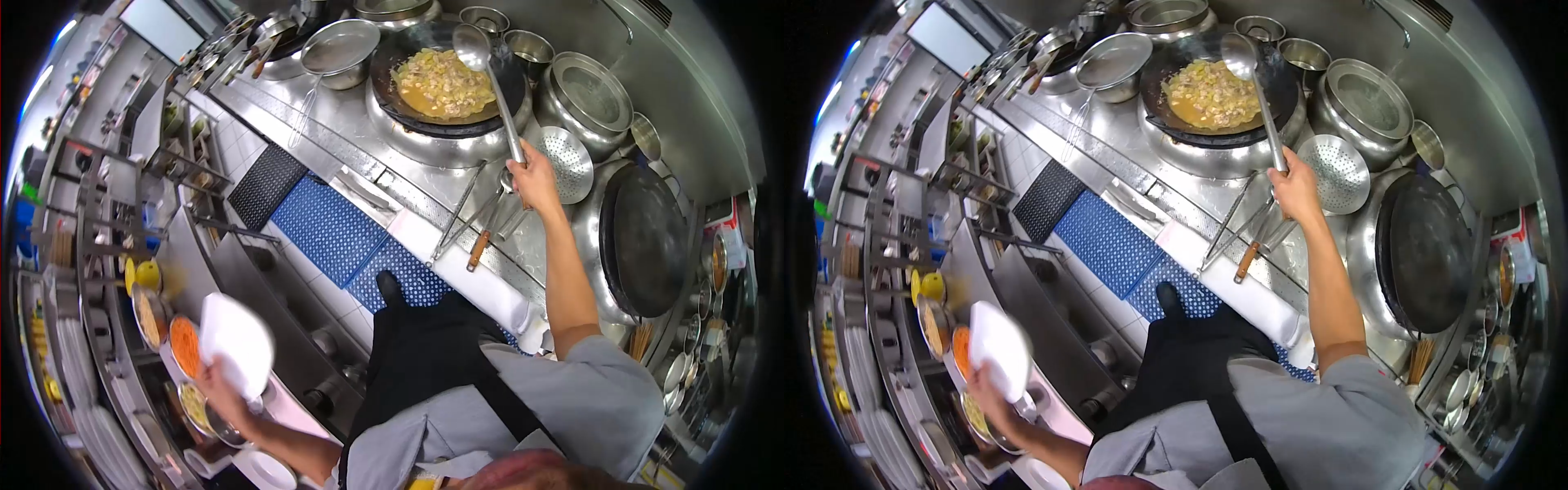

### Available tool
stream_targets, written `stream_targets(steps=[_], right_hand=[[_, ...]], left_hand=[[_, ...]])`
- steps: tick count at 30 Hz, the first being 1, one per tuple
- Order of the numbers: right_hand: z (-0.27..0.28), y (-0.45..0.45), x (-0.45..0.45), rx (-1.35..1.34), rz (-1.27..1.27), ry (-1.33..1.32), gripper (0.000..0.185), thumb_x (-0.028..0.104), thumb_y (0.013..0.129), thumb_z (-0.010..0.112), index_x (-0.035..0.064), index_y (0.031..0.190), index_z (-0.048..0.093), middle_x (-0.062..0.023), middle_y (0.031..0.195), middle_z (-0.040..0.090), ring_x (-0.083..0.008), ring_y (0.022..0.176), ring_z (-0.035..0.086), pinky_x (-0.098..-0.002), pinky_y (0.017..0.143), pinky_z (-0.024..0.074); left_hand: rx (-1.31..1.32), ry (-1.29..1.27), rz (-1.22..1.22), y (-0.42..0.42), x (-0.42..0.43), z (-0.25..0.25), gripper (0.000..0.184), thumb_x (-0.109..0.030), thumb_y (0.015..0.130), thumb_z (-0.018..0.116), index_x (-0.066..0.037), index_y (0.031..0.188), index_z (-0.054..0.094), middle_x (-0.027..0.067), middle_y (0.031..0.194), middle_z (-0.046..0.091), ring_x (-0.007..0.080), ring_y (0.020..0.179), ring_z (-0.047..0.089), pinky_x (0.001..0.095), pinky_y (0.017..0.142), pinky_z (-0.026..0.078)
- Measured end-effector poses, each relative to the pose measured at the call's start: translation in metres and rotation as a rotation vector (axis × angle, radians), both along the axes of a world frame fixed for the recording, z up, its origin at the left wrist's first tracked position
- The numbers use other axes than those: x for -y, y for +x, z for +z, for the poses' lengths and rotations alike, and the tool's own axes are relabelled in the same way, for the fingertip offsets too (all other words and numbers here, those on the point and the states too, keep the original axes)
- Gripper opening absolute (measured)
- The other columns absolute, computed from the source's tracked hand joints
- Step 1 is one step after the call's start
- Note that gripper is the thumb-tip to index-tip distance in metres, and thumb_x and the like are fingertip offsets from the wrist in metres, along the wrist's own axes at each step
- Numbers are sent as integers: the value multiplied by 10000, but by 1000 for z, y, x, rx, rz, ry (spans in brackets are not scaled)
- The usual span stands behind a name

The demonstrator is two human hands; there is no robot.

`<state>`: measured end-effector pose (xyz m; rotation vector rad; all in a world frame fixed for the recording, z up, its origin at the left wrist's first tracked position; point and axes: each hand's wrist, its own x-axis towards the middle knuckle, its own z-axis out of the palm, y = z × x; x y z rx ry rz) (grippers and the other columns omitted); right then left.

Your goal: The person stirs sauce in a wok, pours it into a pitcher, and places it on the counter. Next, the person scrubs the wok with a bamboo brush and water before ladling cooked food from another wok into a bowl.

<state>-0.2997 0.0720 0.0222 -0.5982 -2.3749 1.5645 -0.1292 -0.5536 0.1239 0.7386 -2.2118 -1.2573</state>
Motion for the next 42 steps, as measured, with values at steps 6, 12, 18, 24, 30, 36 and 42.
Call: stream_targets(steps=[6,12,18,24,30,36,42], right_hand=[[-20,-77,5,90,-48,234,624,113,883,709,53,1479,531,-142,846,694,-242,757,660,-365,730,510],[14,-132,18,308,-151,381,650,125,894,712,125,1513,513,-159,828,700,-275,749,687,-390,749,535],[-25,-156,35,215,-136,118,637,93,928,692,46,1524,472,-104,815,675,-177,601,629,-355,569,517],[1,-161,58,164,-122,-632,568,70,983,621,11,1514,429,-44,832,615,-85,522,543,-256,401,440],[27,-162,61,169,-114,-807,567,92,1007,585,12,1534,390,-49,836,604,-74,511,506,-234,382,419],[39,-153,62,24,-163,-1017,473,87,1007,588,-18,1451,466,-71,848,610,-82,518,503,-241,386,409],[47,-156,72,39,-204,-890,513,93,1006,582,-13,1484,431,-81,862,600,-73,511,482,-237,376,414]], left_hand=[[115,244,-426,-180,-39,-114,144,-88,991,617,35,940,672,-3,817,638,60,726,528,247,634,420],[161,305,-697,-320,-53,-137,141,-62,1003,582,51,983,663,26,835,653,59,715,542,238,633,427],[172,267,-789,-401,-60,-136,171,-59,1005,576,73,1057,671,26,821,652,49,667,519,236,581,392],[212,348,-802,-441,-77,-138,166,-74,1014,576,60,1049,668,-1,775,633,36,624,495,229,546,364],[170,174,-855,-472,-110,-135,236,-143,1064,525,52,999,642,13,726,596,45,611,469,265,537,368],[-1,68,-848,-496,-138,-136,267,-143,1071,475,54,1027,650,35,758,628,71,603,496,274,538,392],[57,500,-809,-521,-181,-141,254,-78,1019,447,93,1069,629,135,844,675,145,656,655,311,514,559]])
